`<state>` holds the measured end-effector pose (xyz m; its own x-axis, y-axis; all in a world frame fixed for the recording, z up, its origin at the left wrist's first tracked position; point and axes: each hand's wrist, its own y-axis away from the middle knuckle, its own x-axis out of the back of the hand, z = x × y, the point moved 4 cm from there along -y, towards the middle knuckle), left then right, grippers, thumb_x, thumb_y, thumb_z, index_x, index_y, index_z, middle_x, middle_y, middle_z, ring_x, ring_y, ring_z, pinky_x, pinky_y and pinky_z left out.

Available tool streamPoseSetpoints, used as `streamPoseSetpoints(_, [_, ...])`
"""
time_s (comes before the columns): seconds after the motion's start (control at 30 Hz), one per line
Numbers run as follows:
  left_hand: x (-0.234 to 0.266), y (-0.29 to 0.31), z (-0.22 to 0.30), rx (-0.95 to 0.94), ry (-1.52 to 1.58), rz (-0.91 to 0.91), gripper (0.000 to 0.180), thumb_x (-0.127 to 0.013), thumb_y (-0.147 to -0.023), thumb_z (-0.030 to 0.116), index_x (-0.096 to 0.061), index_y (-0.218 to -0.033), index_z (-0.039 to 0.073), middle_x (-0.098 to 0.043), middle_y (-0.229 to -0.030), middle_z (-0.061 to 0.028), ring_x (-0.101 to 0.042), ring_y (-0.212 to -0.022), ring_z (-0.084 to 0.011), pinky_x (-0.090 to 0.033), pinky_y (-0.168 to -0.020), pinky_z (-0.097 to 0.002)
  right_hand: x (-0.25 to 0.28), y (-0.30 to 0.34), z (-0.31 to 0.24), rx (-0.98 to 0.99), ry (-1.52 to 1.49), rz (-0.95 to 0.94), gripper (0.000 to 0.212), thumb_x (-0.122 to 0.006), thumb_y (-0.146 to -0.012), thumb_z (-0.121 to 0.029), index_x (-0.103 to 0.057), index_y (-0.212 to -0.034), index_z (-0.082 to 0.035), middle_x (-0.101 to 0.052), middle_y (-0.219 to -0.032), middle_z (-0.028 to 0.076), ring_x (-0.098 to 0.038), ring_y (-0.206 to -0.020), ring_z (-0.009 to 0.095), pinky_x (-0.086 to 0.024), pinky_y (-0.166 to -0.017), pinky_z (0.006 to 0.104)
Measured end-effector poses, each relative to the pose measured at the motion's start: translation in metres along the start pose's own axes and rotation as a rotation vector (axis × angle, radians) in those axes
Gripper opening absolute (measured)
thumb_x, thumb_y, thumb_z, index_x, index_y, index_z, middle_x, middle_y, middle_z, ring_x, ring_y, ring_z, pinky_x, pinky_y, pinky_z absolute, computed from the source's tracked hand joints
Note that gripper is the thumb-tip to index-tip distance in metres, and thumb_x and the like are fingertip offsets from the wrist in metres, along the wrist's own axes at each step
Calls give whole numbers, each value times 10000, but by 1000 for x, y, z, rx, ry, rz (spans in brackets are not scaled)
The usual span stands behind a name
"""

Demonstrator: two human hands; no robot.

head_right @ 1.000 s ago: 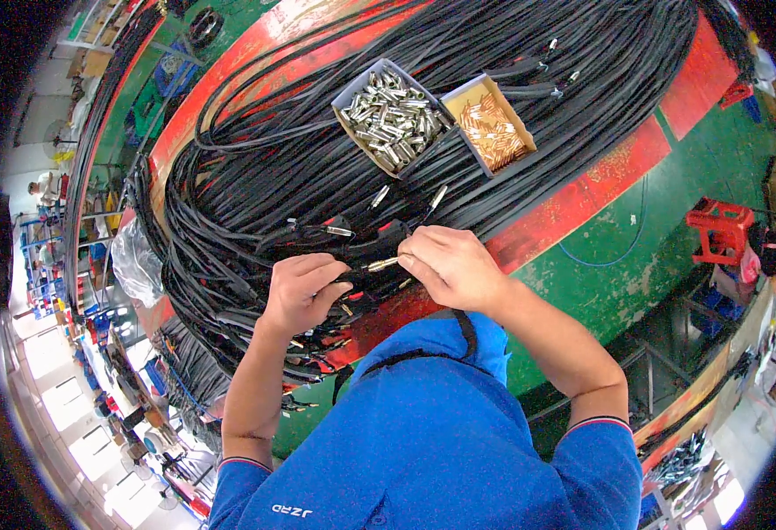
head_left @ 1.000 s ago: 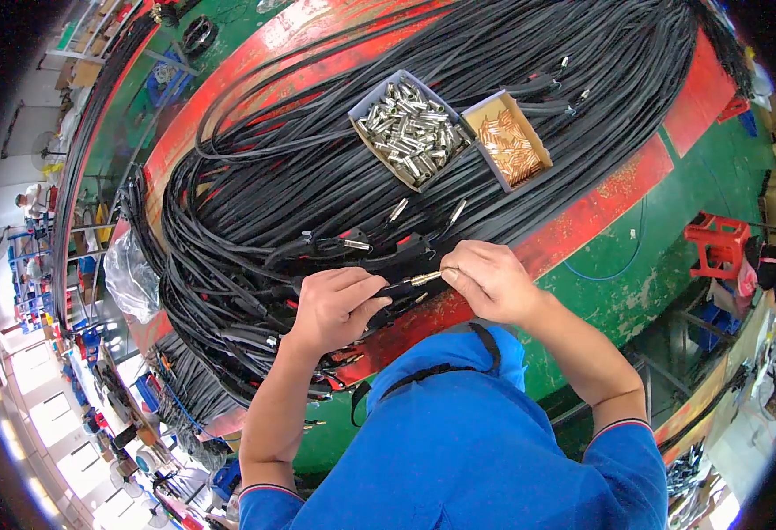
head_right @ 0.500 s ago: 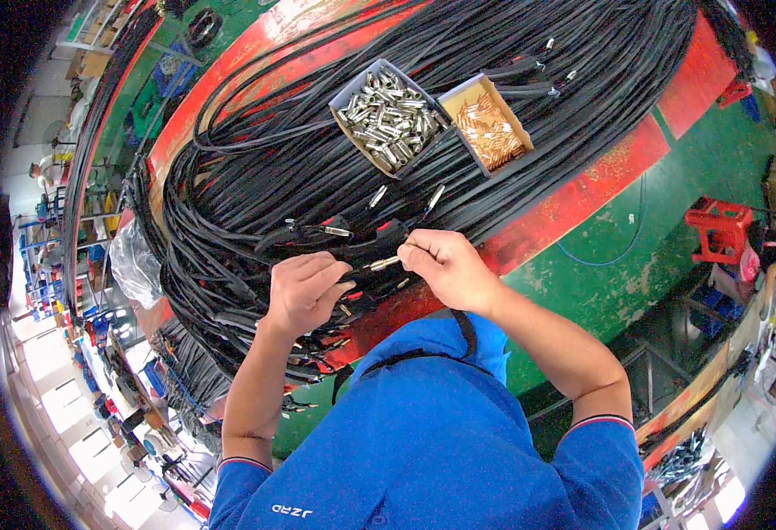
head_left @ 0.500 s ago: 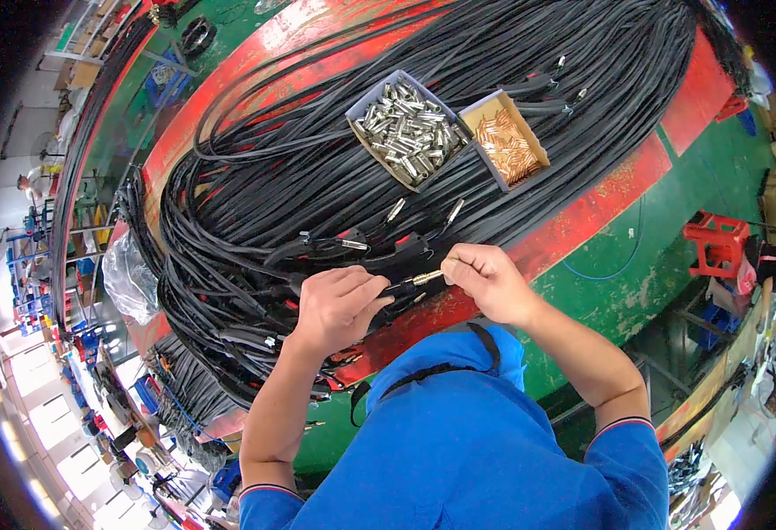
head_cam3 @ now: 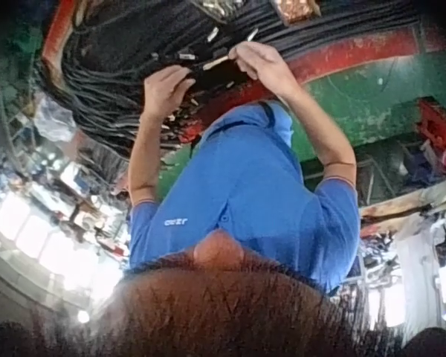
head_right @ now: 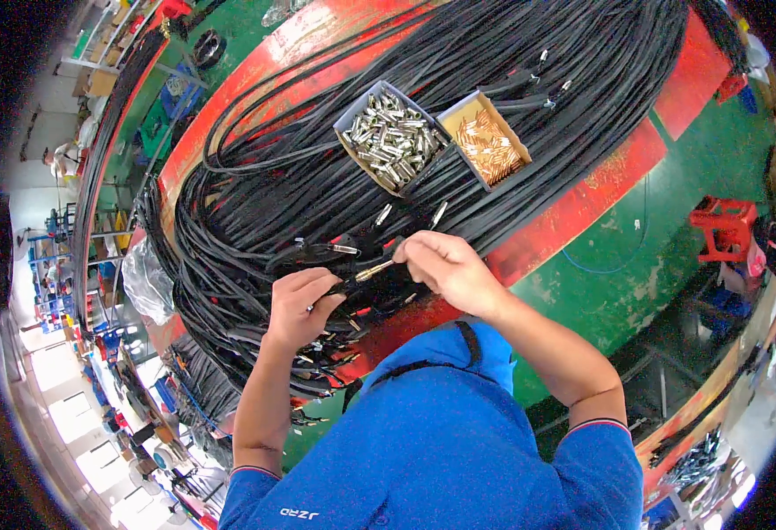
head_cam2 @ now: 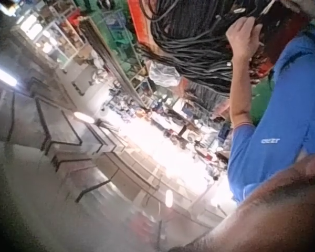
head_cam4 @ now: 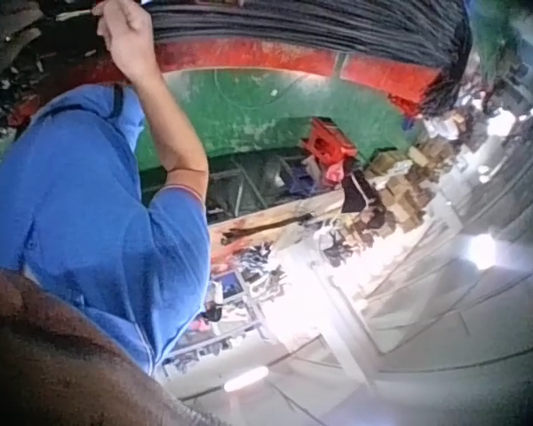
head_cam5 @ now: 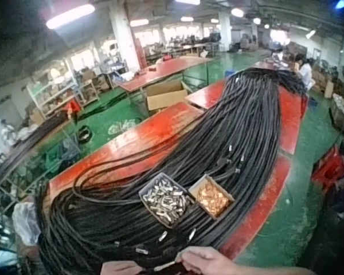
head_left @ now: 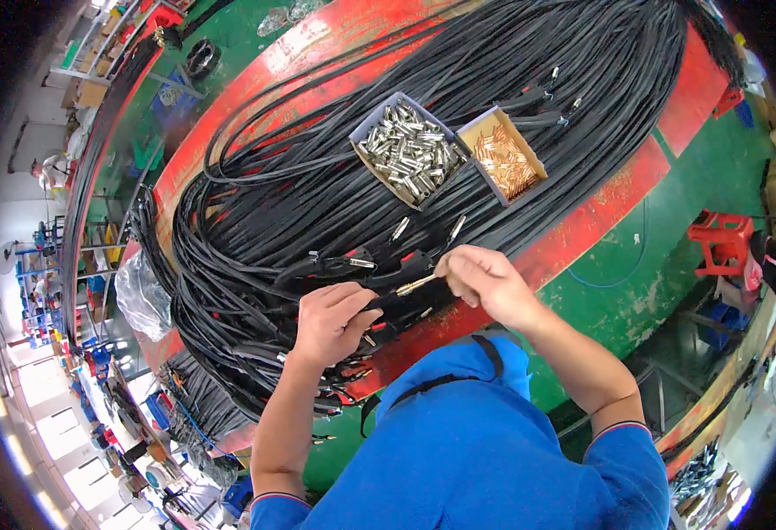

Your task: The person assembles wire harnesses by hand, attaching metal connectors to the ends of black cables.

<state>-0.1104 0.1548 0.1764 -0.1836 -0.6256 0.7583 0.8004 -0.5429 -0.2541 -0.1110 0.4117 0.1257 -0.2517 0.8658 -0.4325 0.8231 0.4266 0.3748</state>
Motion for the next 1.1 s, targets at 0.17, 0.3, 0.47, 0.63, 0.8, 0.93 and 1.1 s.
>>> streamPoseSetpoints(0.17, [7,-1,2,3,49,-2,313,-868,-717,50,-730,-998,58,-742,-945,-115,-739,-827,-333,-595,-707,-414,-26,2,1,182,-31,-117,262,-727,-1042,-96,-707,-1298,-44,-723,-1040,-5,-629,-870,59,-519,-735,248])
streamPoseSetpoints(0.3, [14,17,-1,6,14,54,366,-860,-647,36,-744,-993,57,-758,-991,-117,-761,-918,-341,-620,-776,-421,-48,-2,3,151,-121,-159,278,-745,-1028,-91,-711,-1300,-42,-755,-1060,28,-664,-891,74,-544,-744,261])
streamPoseSetpoints(0.47, [27,31,8,61,13,65,302,-836,-688,66,-745,-965,-13,-764,-998,-146,-762,-983,-349,-620,-863,-432,-73,1,-1,61,-228,-247,280,-733,-1038,-76,-689,-1308,-20,-745,-1030,19,-664,-942,80,-557,-846,272])
streamPoseSetpoints(0.63, [33,38,16,74,-9,116,275,-843,-786,185,-747,-938,-22,-761,-979,-142,-751,-979,-365,-611,-849,-435,-84,-1,-3,164,-206,-346,264,-732,-1045,-101,-699,-1295,-22,-755,-1048,20,-659,-954,68,-559,-855,272])
streamPoseSetpoints(0.8, [34,42,16,91,-25,141,269,-840,-751,158,-745,-951,6,-765,-1004,-134,-751,-995,-366,-623,-841,-428,-87,-3,-6,191,-156,-366,265,-736,-1044,-104,-714,-1289,-6,-772,-1074,45,-681,-973,78,-576,-848,275])
streamPoseSetpoints(0.93, [31,38,16,102,-50,120,293,-847,-749,176,-740,-964,8,-764,-1006,-131,-750,-1000,-363,-625,-847,-429,-82,-4,-8,174,-119,-309,249,-712,-1063,-129,-727,-1270,10,-785,-1034,66,-702,-936,87,-585,-825,276])
streamPoseSetpoints(1.1, [21,22,14,92,-43,46,311,-853,-683,85,-738,-964,23,-754,-978,-113,-752,-975,-356,-634,-825,-424,-61,-5,1,163,-33,-146,237,-693,-1075,-157,-746,-1222,21,-796,-960,83,-729,-880,107,-599,-782,295])
